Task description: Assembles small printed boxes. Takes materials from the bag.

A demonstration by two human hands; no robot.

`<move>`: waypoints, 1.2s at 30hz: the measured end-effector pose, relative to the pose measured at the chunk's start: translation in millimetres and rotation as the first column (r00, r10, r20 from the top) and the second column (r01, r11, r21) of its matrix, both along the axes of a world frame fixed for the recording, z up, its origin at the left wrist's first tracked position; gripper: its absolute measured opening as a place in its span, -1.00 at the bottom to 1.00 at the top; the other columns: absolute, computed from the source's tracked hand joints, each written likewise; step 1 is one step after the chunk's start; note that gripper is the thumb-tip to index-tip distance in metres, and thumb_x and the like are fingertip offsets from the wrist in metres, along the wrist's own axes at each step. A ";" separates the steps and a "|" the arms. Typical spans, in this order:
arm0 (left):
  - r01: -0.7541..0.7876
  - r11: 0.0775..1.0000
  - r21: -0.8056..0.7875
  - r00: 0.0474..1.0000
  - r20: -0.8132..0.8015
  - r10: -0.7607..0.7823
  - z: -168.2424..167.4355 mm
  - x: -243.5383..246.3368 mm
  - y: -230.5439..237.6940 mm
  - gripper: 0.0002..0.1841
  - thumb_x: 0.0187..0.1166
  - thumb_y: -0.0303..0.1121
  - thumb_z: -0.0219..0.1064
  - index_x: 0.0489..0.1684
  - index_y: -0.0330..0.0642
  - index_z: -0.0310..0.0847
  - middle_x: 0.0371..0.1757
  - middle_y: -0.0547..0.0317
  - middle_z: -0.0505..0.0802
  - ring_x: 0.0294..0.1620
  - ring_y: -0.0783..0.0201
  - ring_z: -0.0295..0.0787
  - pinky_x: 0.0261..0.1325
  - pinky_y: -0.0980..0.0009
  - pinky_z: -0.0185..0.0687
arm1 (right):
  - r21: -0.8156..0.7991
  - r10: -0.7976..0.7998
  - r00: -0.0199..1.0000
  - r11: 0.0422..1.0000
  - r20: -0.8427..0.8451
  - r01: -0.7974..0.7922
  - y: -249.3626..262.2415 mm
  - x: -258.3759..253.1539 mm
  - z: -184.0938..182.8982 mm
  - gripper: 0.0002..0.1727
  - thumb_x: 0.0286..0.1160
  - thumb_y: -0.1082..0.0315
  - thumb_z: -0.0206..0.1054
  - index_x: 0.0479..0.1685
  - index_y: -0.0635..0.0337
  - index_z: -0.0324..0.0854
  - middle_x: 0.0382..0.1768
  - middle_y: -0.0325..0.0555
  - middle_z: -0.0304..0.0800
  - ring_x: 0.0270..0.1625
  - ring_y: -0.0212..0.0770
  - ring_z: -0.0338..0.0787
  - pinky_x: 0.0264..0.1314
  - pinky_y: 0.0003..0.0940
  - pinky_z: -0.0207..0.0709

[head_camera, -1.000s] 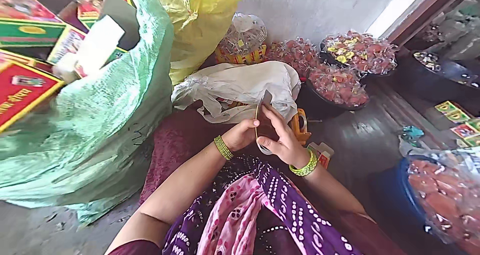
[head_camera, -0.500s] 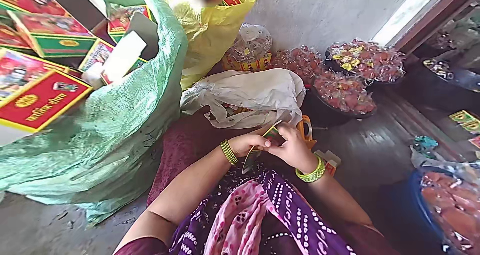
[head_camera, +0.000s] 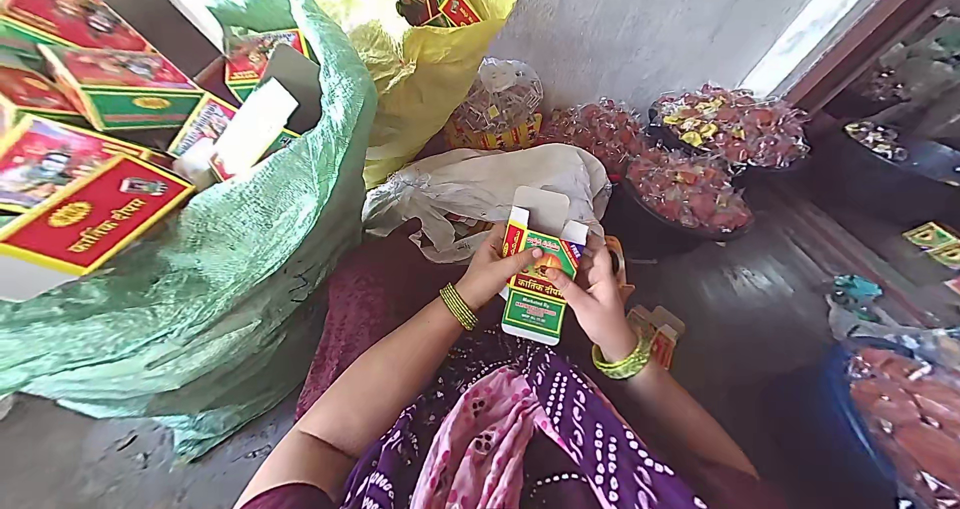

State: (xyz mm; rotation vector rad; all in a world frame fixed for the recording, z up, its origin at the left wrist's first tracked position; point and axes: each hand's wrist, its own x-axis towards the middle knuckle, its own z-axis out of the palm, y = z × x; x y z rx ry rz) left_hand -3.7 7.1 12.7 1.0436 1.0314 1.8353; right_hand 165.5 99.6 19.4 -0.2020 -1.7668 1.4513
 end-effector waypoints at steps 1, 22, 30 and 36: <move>-0.021 0.999 0.030 0.997 -0.078 0.024 -4.8 -0.8 3.4 -0.33 0.59 -0.33 0.42 0.57 -0.34 0.10 0.12 -0.11 0.84 0.06 0.08 0.89 0.19 0.11 0.85 | 0.062 -0.080 0.997 0.995 0.001 0.080 -2.1 -2.6 -4.4 -0.07 0.44 0.43 0.51 0.67 0.55 -0.08 0.20 0.25 0.72 0.18 -0.03 0.86 0.26 -0.13 0.83; 0.040 0.998 0.045 0.951 -0.307 -0.024 -11.8 15.2 3.5 -0.39 0.20 -0.39 0.74 0.12 -0.29 0.40 -0.08 0.07 0.83 -0.15 0.26 0.88 0.01 0.27 0.89 | 0.333 -0.151 0.986 0.928 -0.063 0.164 28.9 3.1 -6.7 -0.44 0.81 -0.02 0.13 0.23 0.43 0.58 0.14 0.01 0.76 0.21 -0.28 0.75 0.31 -0.30 0.66; -0.041 0.999 -0.014 0.949 -0.314 0.035 -12.0 13.5 4.6 0.16 -0.01 -0.35 0.84 0.63 -0.26 -0.03 0.18 -0.02 0.78 0.05 0.18 0.88 0.16 0.21 0.89 | 0.295 -0.044 0.993 0.955 0.109 0.010 29.1 9.5 14.9 -0.60 0.29 0.39 0.65 0.11 0.37 0.79 0.05 0.02 0.91 0.10 -0.17 0.90 0.23 -0.24 0.82; -0.019 1.000 -0.020 0.882 -0.471 0.008 -15.1 12.3 4.5 0.22 0.01 -0.23 0.84 0.72 -0.26 -0.04 0.23 0.01 0.78 0.13 0.24 0.85 0.25 0.26 0.85 | 0.209 -0.061 0.980 0.978 0.189 0.020 29.3 15.8 21.3 -0.71 0.25 0.42 0.66 -0.03 0.29 0.89 -0.01 -0.03 0.96 0.09 -0.26 0.92 0.23 -0.32 0.82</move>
